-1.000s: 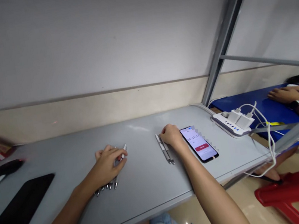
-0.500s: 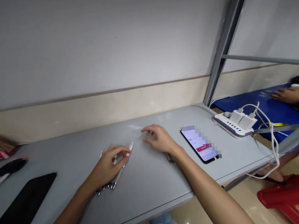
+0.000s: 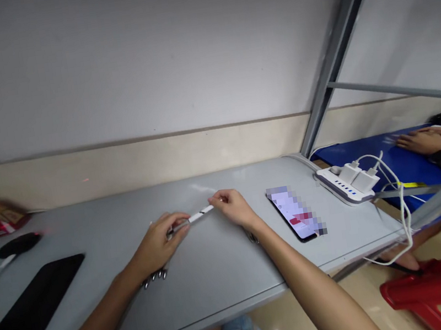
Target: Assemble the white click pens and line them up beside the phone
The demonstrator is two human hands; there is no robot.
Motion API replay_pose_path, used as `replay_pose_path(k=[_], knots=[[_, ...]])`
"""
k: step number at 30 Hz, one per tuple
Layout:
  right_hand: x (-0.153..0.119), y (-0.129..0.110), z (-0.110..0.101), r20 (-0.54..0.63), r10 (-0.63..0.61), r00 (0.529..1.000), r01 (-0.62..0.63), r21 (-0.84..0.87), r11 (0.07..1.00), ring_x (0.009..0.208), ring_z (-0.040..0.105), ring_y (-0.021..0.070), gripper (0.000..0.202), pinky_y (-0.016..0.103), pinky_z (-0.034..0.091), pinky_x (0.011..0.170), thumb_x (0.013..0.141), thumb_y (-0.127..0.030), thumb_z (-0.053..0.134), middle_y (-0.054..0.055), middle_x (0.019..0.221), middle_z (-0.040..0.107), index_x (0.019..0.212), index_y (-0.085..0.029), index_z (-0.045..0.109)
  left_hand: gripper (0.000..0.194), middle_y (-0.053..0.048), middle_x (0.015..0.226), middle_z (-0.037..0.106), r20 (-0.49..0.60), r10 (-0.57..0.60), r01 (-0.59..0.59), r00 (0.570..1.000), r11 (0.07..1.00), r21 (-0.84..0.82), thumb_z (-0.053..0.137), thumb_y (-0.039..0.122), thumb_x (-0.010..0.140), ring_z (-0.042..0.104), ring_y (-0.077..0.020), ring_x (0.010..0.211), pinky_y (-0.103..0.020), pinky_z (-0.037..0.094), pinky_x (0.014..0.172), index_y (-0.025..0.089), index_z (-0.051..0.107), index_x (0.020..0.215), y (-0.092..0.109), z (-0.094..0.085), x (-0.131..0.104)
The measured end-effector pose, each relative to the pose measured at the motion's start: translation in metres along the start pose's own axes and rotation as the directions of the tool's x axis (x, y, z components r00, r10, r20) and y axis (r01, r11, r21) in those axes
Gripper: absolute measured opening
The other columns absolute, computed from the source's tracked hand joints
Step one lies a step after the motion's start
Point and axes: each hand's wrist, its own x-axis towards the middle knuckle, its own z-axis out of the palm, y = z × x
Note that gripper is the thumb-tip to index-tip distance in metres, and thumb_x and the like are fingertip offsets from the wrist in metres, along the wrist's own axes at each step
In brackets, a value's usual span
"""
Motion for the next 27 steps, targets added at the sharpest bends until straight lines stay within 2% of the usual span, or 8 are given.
replay_pose_path(k=[3, 7, 10, 13, 15, 20, 24, 27], knots=[[0.000, 0.001, -0.003, 0.122, 0.147, 0.982, -0.155, 0.059, 0.986, 0.046, 0.032, 0.0076, 0.044, 0.023, 0.023, 0.046, 0.084, -0.053, 0.056, -0.005, 0.051, 0.041, 0.060, -0.016, 0.056, 0.027, -0.003, 0.096, 0.064, -0.048, 0.048, -0.044, 0.998, 0.995, 0.084, 0.041, 0.037, 0.096, 0.058, -0.0174, 0.089, -0.032, 0.043, 0.081, 0.022, 0.062, 0.105, -0.005, 0.001, 0.002], [-0.001, 0.002, -0.002, 0.325, 0.287, 0.901, -0.344, 0.132, 0.930, 0.043, 0.031, 0.0066, 0.048, 0.022, 0.019, 0.043, 0.083, -0.059, 0.055, -0.004, 0.051, 0.042, 0.068, -0.014, 0.063, 0.024, -0.005, 0.092, 0.063, -0.056, 0.126, -0.104, 0.990, 0.950, 0.293, 0.034, 0.028, 0.098, 0.053, -0.0205, 0.089, -0.036, 0.037, 0.080, 0.020, 0.057, 0.098, -0.005, 0.003, 0.002], [-0.002, 0.000, 0.000, 0.343, 0.307, 0.888, -0.390, 0.206, 0.897, 0.043, 0.027, 0.0062, 0.046, 0.023, 0.018, 0.043, 0.081, -0.058, 0.058, -0.006, 0.051, 0.038, 0.066, -0.015, 0.058, 0.022, -0.004, 0.086, 0.061, -0.013, 0.162, -0.144, 0.987, 0.908, 0.394, 0.032, 0.021, 0.097, 0.050, -0.0215, 0.084, -0.037, 0.034, 0.077, 0.020, 0.053, 0.091, -0.001, 0.002, 0.001], [-0.004, -0.003, 0.002, 0.307, 0.226, 0.925, -0.292, 0.191, 0.937, 0.045, 0.026, 0.0072, 0.046, 0.023, 0.019, 0.046, 0.083, -0.058, 0.056, -0.006, 0.051, 0.035, 0.065, -0.016, 0.055, 0.021, -0.004, 0.076, 0.057, -0.005, 0.167, -0.152, 0.986, 0.910, 0.385, 0.034, 0.011, 0.090, 0.047, -0.0210, 0.078, -0.036, 0.034, 0.073, 0.021, 0.049, 0.080, 0.000, 0.002, 0.000], [-0.005, -0.003, 0.004, 0.268, 0.097, 0.959, -0.128, 0.101, 0.987, 0.049, 0.029, 0.0083, 0.045, 0.023, 0.021, 0.048, 0.086, -0.056, 0.053, -0.005, 0.052, 0.035, 0.065, -0.017, 0.055, 0.022, -0.004, 0.073, 0.054, -0.030, 0.133, -0.114, 0.991, 0.929, 0.351, 0.034, 0.007, 0.086, 0.046, -0.0208, 0.075, -0.035, 0.035, 0.071, 0.021, 0.047, 0.075, -0.003, 0.002, 0.000], [-0.007, -0.002, 0.008, 0.127, -0.206, 0.970, 0.226, -0.170, 0.959, 0.066, 0.047, 0.0127, 0.030, 0.023, 0.034, 0.062, 0.090, -0.043, 0.052, 0.000, 0.069, 0.056, 0.078, -0.018, 0.065, 0.021, -0.002, 0.072, 0.052, -0.044, 0.035, -0.024, 0.998, 0.973, 0.231, 0.033, 0.011, 0.087, 0.048, -0.0192, 0.071, -0.032, 0.037, 0.069, 0.022, 0.046, 0.075, -0.015, 0.005, 0.001], [-0.005, 0.001, 0.009, 0.060, -0.242, 0.968, 0.247, -0.105, 0.963, 0.079, 0.056, 0.0150, 0.028, 0.024, 0.040, 0.069, 0.083, -0.040, 0.064, 0.004, 0.097, 0.065, 0.104, -0.022, 0.066, 0.023, -0.002, 0.078, 0.056, -0.052, 0.027, -0.016, 0.998, 0.980, 0.201, 0.031, 0.019, 0.094, 0.051, -0.0191, 0.078, -0.033, 0.037, 0.076, 0.022, 0.049, 0.081, -0.018, 0.008, 0.002], [-0.004, 0.005, 0.008, 0.071, -0.123, 0.990, 0.130, -0.098, 0.987, 0.068, 0.054, 0.0135, 0.031, 0.025, 0.040, 0.066, 0.087, -0.044, 0.057, 0.002, 0.079, 0.064, 0.099, -0.018, 0.068, 0.025, -0.002, 0.081, 0.057, -0.056, 0.036, -0.023, 0.998, 0.975, 0.219, 0.029, 0.023, 0.097, 0.051, -0.0198, 0.082, -0.035, 0.035, 0.079, 0.022, 0.051, 0.085, -0.016, 0.009, 0.002]])
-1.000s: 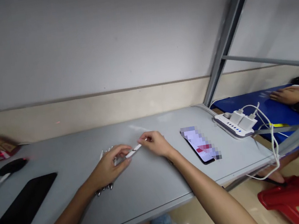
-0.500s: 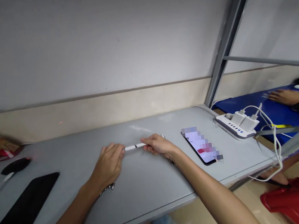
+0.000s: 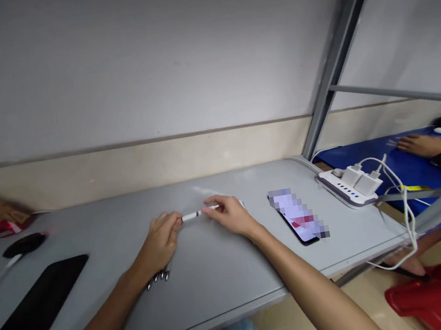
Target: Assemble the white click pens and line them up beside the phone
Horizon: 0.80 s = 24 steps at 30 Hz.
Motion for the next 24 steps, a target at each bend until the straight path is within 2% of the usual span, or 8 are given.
replay_pose_path(k=[3, 6, 9, 11, 14, 19, 21, 24], knots=[[0.000, 0.001, -0.001, 0.023, 0.000, 1.000, 0.001, -0.034, 0.999, 0.068, 0.053, 0.0133, 0.028, 0.024, 0.039, 0.064, 0.089, -0.040, 0.054, 0.002, 0.074, 0.062, 0.085, -0.017, 0.068, 0.027, -0.002, 0.081, 0.058, 0.012, 0.002, -0.002, 1.000, 1.000, 0.017, 0.028, 0.027, 0.099, 0.050, -0.0204, 0.084, -0.035, 0.033, 0.078, 0.022, 0.052, 0.087, 0.002, -0.001, -0.001], [-0.001, -0.003, -0.002, -0.036, -0.038, 0.999, 0.038, 0.006, 0.999, 0.080, 0.056, 0.0145, 0.029, 0.023, 0.040, 0.068, 0.077, -0.036, 0.068, 0.004, 0.095, 0.065, 0.102, -0.020, 0.066, 0.028, -0.002, 0.082, 0.059, 0.023, -0.006, 0.006, 1.000, 1.000, 0.014, 0.028, 0.030, 0.100, 0.050, -0.0204, 0.085, -0.035, 0.032, 0.078, 0.021, 0.052, 0.088, 0.003, -0.002, -0.001], [-0.001, -0.004, -0.004, 0.026, 0.072, 0.997, -0.072, 0.002, 0.997, 0.067, 0.053, 0.0131, 0.029, 0.024, 0.039, 0.064, 0.085, -0.043, 0.058, 0.002, 0.075, 0.063, 0.091, -0.016, 0.068, 0.030, -0.002, 0.083, 0.060, 0.026, -0.007, 0.007, 1.000, 1.000, 0.015, 0.028, 0.031, 0.100, 0.050, -0.0205, 0.086, -0.035, 0.031, 0.078, 0.022, 0.053, 0.088, 0.003, -0.002, 0.000], [-0.001, -0.003, -0.004, 0.037, 0.058, 0.998, -0.058, -0.011, 0.998, 0.067, 0.053, 0.0130, 0.029, 0.024, 0.039, 0.064, 0.087, -0.040, 0.055, 0.002, 0.071, 0.060, 0.081, -0.015, 0.067, 0.031, -0.002, 0.084, 0.060, 0.024, -0.006, 0.006, 1.000, 1.000, 0.024, 0.028, 0.032, 0.100, 0.050, -0.0206, 0.086, -0.035, 0.031, 0.079, 0.022, 0.054, 0.089, 0.003, -0.002, 0.000], [0.000, 0.002, -0.004, -0.035, -0.046, 0.998, 0.047, 0.027, 0.999, 0.080, 0.056, 0.0145, 0.028, 0.024, 0.041, 0.071, 0.076, -0.033, 0.069, 0.003, 0.092, 0.063, 0.099, -0.018, 0.065, 0.031, -0.002, 0.085, 0.060, 0.022, -0.017, 0.016, 1.000, 1.000, 0.026, 0.028, 0.033, 0.100, 0.050, -0.0201, 0.087, -0.035, 0.032, 0.079, 0.022, 0.055, 0.091, 0.004, -0.004, 0.000], [0.002, 0.007, -0.004, 0.029, 0.029, 0.999, -0.028, -0.025, 0.999, 0.067, 0.052, 0.0135, 0.024, 0.026, 0.041, 0.067, 0.087, -0.037, 0.055, 0.002, 0.075, 0.061, 0.087, -0.016, 0.067, 0.029, -0.002, 0.087, 0.062, 0.019, -0.024, 0.024, 1.000, 0.999, 0.043, 0.031, 0.036, 0.100, 0.051, -0.0198, 0.089, -0.035, 0.032, 0.081, 0.023, 0.056, 0.094, 0.006, -0.006, 0.000], [0.002, 0.006, -0.005, -0.004, -0.035, 0.999, 0.035, -0.024, 0.999, 0.076, 0.054, 0.0146, 0.019, 0.026, 0.042, 0.070, 0.082, -0.032, 0.063, 0.004, 0.088, 0.064, 0.092, -0.017, 0.066, 0.027, -0.002, 0.088, 0.063, 0.018, -0.022, 0.021, 1.000, 0.998, 0.057, 0.033, 0.037, 0.099, 0.051, -0.0202, 0.089, -0.035, 0.032, 0.080, 0.023, 0.057, 0.096, 0.005, -0.005, 0.000], [0.001, 0.003, -0.005, -0.030, -0.038, 0.999, 0.038, 0.005, 0.999, 0.080, 0.056, 0.0149, 0.033, 0.025, 0.043, 0.070, 0.078, -0.034, 0.068, 0.004, 0.096, 0.065, 0.107, -0.019, 0.064, 0.026, -0.002, 0.090, 0.063, 0.014, -0.018, 0.017, 1.000, 0.998, 0.062, 0.035, 0.038, 0.099, 0.052, -0.0204, 0.091, -0.035, 0.032, 0.081, 0.023, 0.057, 0.099, 0.004, -0.003, -0.001]])
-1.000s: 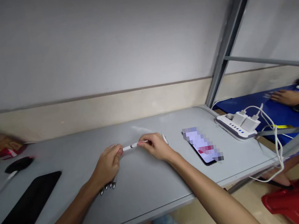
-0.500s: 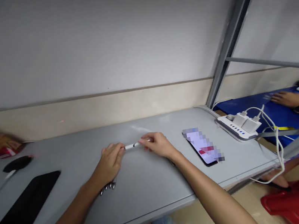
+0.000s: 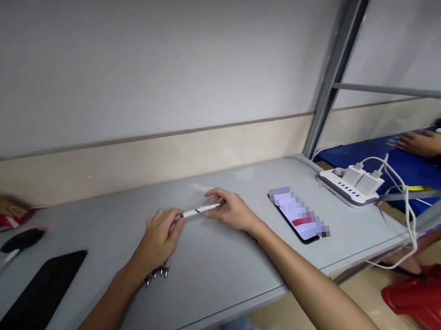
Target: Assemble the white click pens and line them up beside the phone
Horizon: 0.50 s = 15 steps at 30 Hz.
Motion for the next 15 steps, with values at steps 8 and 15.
replay_pose_path(k=[8, 15], knots=[[0.0002, 0.0024, 0.0002, -0.012, -0.122, 0.992, 0.116, -0.228, 0.967, 0.074, 0.057, 0.0139, 0.012, 0.024, 0.041, 0.067, 0.081, -0.015, 0.061, 0.002, 0.085, 0.068, 0.090, -0.018, 0.068, 0.026, -0.001, 0.092, 0.065, 0.031, 0.003, -0.003, 1.000, 1.000, -0.023, 0.036, 0.037, 0.099, 0.053, -0.0203, 0.091, -0.035, 0.031, 0.081, 0.024, 0.058, 0.102, 0.0003, -0.0007, 0.0006], [0.0007, 0.0088, -0.0075, -0.028, -0.252, 0.967, 0.207, -0.489, 0.848, 0.084, 0.058, 0.0184, 0.018, 0.030, 0.043, 0.077, 0.081, -0.009, 0.062, 0.004, 0.090, 0.071, 0.093, -0.020, 0.068, 0.033, 0.001, 0.098, 0.068, 0.025, -0.001, 0.002, 1.000, 1.000, -0.029, 0.036, 0.032, 0.099, 0.054, -0.0199, 0.094, -0.035, 0.032, 0.083, 0.034, 0.057, 0.124, 0.0002, -0.0023, 0.0009]])
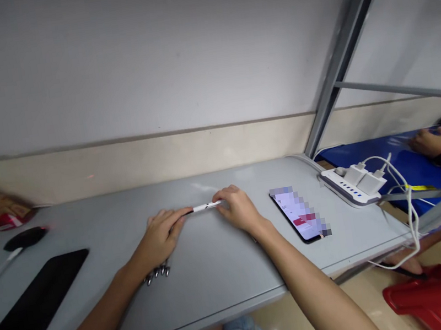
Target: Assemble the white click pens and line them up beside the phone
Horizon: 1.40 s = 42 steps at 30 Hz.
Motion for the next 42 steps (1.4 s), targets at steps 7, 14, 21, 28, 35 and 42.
replay_pose_path(k=[7, 14, 21, 28, 35, 42], knots=[[0.002, 0.013, -0.012, 0.001, -0.016, 1.000, 0.016, -0.147, 0.989, 0.095, 0.058, 0.0217, 0.027, 0.034, 0.043, 0.084, 0.090, -0.009, 0.052, 0.007, 0.105, 0.070, 0.109, -0.021, 0.068, 0.032, 0.000, 0.100, 0.069, 0.006, -0.085, 0.085, 0.996, 0.996, 0.000, 0.033, 0.032, 0.099, 0.055, -0.0213, 0.095, -0.036, 0.032, 0.082, 0.031, 0.059, 0.117, -0.004, -0.001, 0.002], [0.001, 0.010, -0.013, 0.065, 0.039, 0.997, -0.026, -0.194, 0.981, 0.101, 0.055, 0.0225, 0.027, 0.037, 0.036, 0.088, 0.092, -0.011, 0.050, 0.005, 0.107, 0.070, 0.109, -0.024, 0.067, 0.030, 0.000, 0.100, 0.070, 0.005, -0.090, 0.090, 0.996, 0.996, 0.021, 0.034, 0.032, 0.098, 0.056, -0.0219, 0.095, -0.037, 0.032, 0.081, 0.030, 0.059, 0.114, -0.001, -0.003, 0.002], [-0.002, -0.009, -0.001, 0.136, -0.032, 0.990, 0.044, -0.088, 0.995, 0.099, 0.053, 0.0212, 0.026, 0.037, 0.033, 0.087, 0.097, -0.021, 0.048, 0.007, 0.107, 0.067, 0.114, -0.026, 0.067, 0.028, -0.002, 0.103, 0.068, 0.008, -0.077, 0.078, 0.997, 0.997, -0.025, 0.033, 0.033, 0.098, 0.057, -0.0215, 0.096, -0.039, 0.033, 0.087, 0.027, 0.055, 0.114, 0.003, 0.001, 0.000], [0.000, -0.010, 0.007, 0.076, -0.025, 0.997, 0.015, 0.131, 0.991, 0.091, 0.057, 0.0194, 0.022, 0.035, 0.040, 0.084, 0.095, -0.026, 0.053, 0.007, 0.098, 0.069, 0.108, -0.024, 0.071, 0.028, -0.003, 0.092, 0.064, 0.038, -0.043, 0.045, 0.998, 0.998, -0.051, 0.032, 0.036, 0.099, 0.055, -0.0215, 0.092, -0.038, 0.034, 0.084, 0.022, 0.057, 0.100, 0.004, 0.000, 0.000], [0.001, -0.012, 0.006, 0.179, 0.192, 0.965, -0.250, 0.403, 0.880, 0.066, 0.052, 0.0135, 0.033, 0.025, 0.038, 0.062, 0.092, -0.042, 0.052, 0.002, 0.071, 0.063, 0.079, -0.016, 0.069, 0.028, -0.003, 0.096, 0.064, 0.020, 0.048, -0.047, 0.999, 0.999, -0.018, 0.032, 0.035, 0.099, 0.051, -0.0207, 0.092, -0.035, 0.033, 0.080, 0.023, 0.057, 0.102, 0.005, -0.003, -0.001], [0.002, -0.011, -0.004, 0.234, 0.181, 0.955, -0.273, 0.463, 0.843, 0.063, 0.046, 0.0114, 0.033, 0.023, 0.037, 0.061, 0.090, -0.046, 0.054, -0.003, 0.070, 0.051, 0.105, -0.019, 0.064, 0.027, -0.003, 0.094, 0.064, 0.004, 0.034, -0.034, 0.999, 0.999, -0.011, 0.033, 0.036, 0.099, 0.051, -0.0206, 0.092, -0.035, 0.033, 0.080, 0.023, 0.057, 0.101, 0.003, -0.002, -0.001]])
